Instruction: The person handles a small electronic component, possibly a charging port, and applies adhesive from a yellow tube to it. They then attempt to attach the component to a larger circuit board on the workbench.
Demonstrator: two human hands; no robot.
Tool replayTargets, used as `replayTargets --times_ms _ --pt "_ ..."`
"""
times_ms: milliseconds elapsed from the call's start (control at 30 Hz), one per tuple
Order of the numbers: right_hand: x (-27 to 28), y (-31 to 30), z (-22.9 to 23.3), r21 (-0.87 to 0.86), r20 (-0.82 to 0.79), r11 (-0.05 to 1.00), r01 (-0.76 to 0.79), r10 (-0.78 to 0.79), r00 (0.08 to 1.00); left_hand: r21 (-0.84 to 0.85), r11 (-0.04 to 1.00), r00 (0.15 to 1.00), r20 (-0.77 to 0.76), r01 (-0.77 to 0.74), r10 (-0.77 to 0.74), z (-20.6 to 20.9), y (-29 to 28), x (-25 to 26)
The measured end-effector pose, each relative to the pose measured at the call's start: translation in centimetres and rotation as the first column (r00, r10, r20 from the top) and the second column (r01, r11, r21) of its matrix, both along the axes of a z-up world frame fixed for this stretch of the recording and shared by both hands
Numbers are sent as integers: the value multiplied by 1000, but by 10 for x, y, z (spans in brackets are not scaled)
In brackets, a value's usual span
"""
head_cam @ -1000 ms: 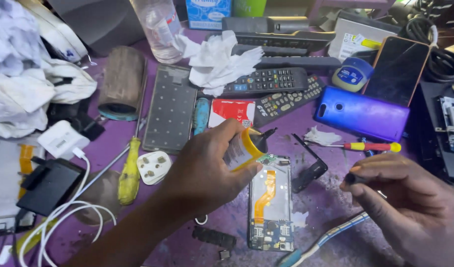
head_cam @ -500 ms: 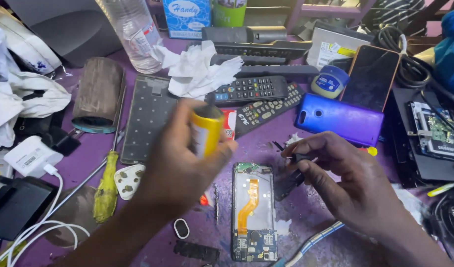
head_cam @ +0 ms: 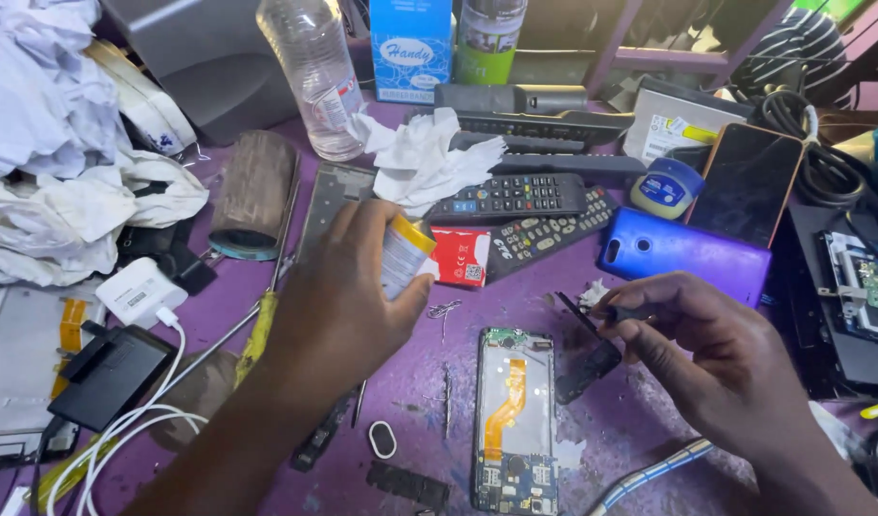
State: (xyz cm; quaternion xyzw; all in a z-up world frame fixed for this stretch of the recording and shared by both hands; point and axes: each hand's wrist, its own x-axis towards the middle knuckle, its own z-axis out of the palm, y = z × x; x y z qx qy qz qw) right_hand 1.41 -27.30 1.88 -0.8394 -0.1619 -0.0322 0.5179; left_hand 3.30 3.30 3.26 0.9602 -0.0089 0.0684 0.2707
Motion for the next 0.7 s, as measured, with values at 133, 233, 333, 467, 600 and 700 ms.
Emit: replayTargets --times_ms 133,233,333,467,600,700 --pt "0 -1 -2 -33 5 999 0 0 1000 16 998 996 -70 56 -55 -10 -12 2" --pt "1 0 1 -104 68 995 -8 15 998 33 983 979 91 182 -184 -11 -17 4" --pt "1 -1 3 -58 43 998 -7 10 999 97 937 870 348 335 -348 4 -22 5" --pt "-1 -3 5 -31 42 998 -49 50 998 -221 935 958 141 276 -249 40 -28 3" --pt "0 -5 3 -54 43 997 -56 59 997 -434 900 998 -64 -40 13 60 -27 15" --pt "0 -5 2 -44 36 997 -57 59 998 -480 867 991 -68 -133 114 37 -19 33"
